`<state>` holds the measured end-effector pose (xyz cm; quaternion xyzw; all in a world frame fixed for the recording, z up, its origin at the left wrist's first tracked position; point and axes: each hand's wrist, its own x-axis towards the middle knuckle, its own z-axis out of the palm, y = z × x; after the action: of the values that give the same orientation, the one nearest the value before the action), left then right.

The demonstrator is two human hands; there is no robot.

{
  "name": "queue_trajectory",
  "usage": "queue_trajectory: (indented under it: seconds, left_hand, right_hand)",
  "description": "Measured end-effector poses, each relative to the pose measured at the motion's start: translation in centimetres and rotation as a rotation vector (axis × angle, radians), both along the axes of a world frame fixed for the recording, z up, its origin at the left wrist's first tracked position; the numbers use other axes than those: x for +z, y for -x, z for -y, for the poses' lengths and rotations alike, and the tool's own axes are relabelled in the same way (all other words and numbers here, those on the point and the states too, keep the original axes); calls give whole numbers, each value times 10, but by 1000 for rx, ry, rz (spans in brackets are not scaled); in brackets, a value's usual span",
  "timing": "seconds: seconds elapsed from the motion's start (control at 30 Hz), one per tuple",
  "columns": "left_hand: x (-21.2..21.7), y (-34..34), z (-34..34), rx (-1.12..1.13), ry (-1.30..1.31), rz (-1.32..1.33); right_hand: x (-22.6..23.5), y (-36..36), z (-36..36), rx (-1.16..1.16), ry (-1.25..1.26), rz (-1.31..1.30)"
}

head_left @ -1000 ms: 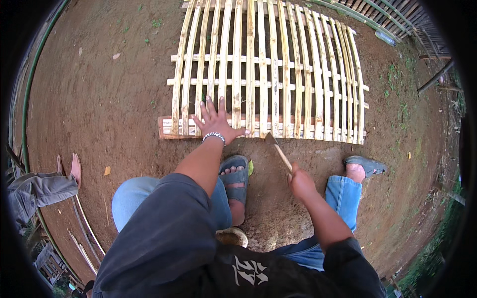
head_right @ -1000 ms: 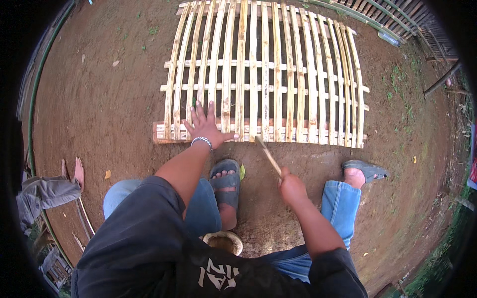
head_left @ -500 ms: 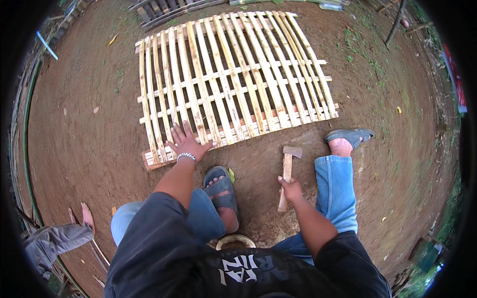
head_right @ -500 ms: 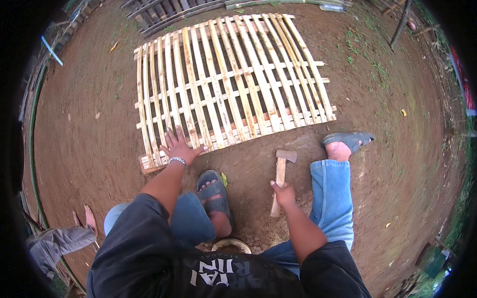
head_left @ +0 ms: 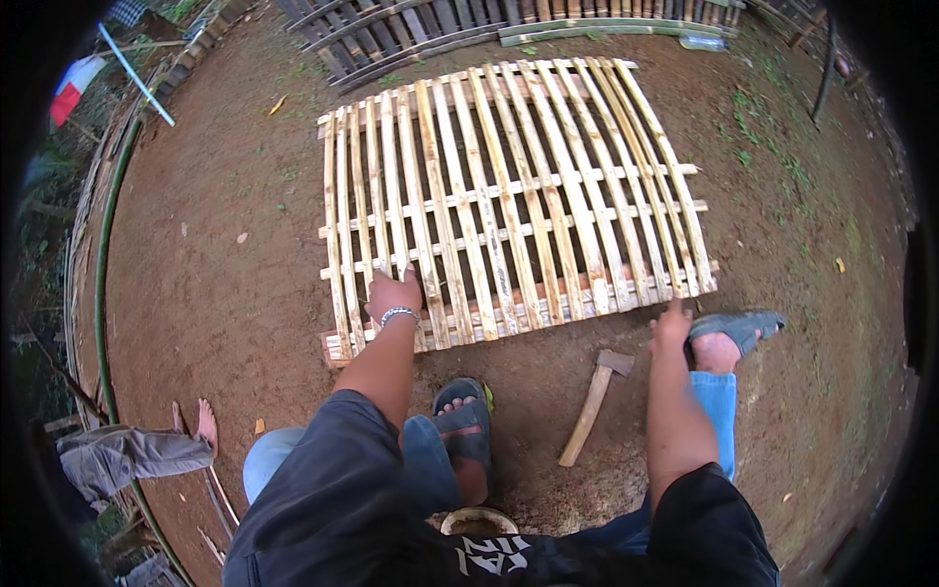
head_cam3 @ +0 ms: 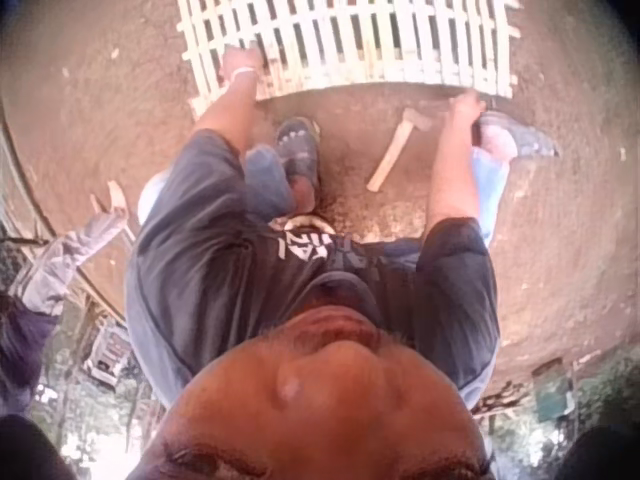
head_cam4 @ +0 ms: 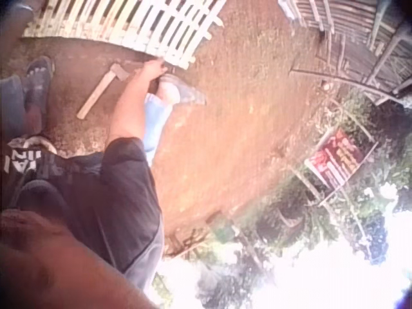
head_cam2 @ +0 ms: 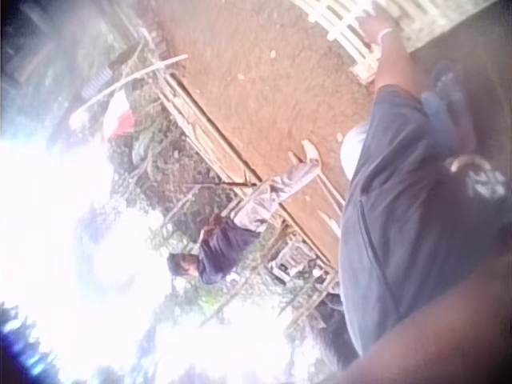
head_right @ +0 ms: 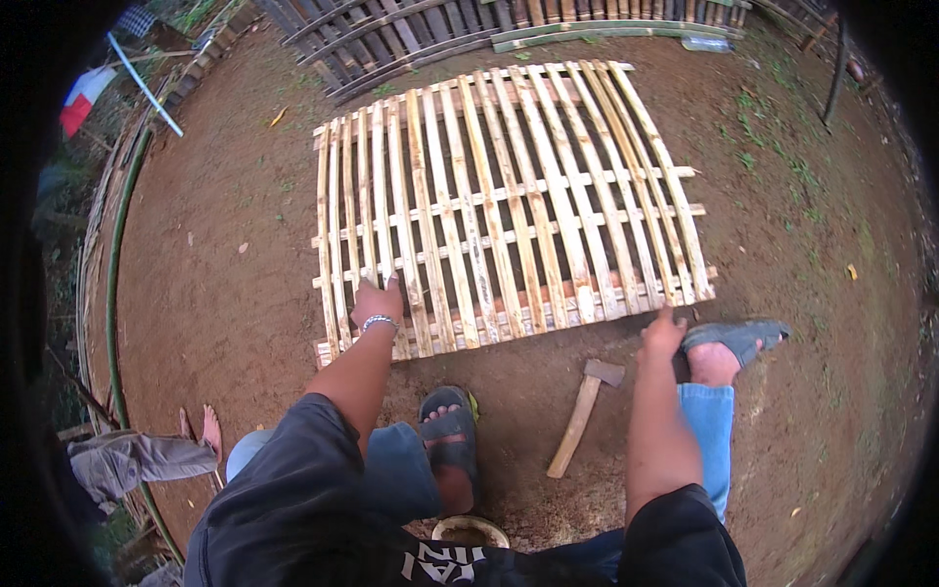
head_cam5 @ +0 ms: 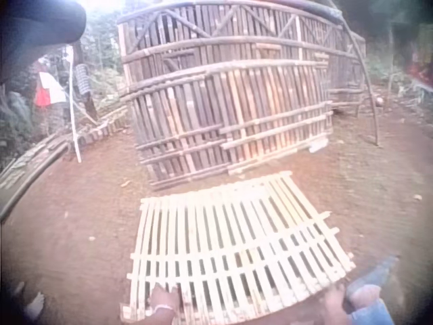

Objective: The person sits on the ground and uses a hammer to secure bamboo slats onto a rectangular bamboo frame. They repeatedly strike the slats to flatten them against the frame, working systematically along the length of the structure.

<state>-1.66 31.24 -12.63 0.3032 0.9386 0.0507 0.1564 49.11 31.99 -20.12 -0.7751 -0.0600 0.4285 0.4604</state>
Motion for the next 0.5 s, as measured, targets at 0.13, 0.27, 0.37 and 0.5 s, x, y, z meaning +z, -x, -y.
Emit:
queue_trajectory:
  seconds: [0.13,0.27,0.37,0.5]
  left_hand:
    - [-5,4,0,39,-93,-55]
    - [-21,-11,-6,103,-231,-92]
    - [-38,11,3,120,-334,-92]
    - [-30,13,-8,103,-325,-73]
  right_hand:
    - [15,-12,-29,-54,-1,-63]
    - [0,-51,-43,-111,-99,-208]
    - [-2,-37,-45,-154,-31,-210]
    - [4,-45,-34,-32,55,-149]
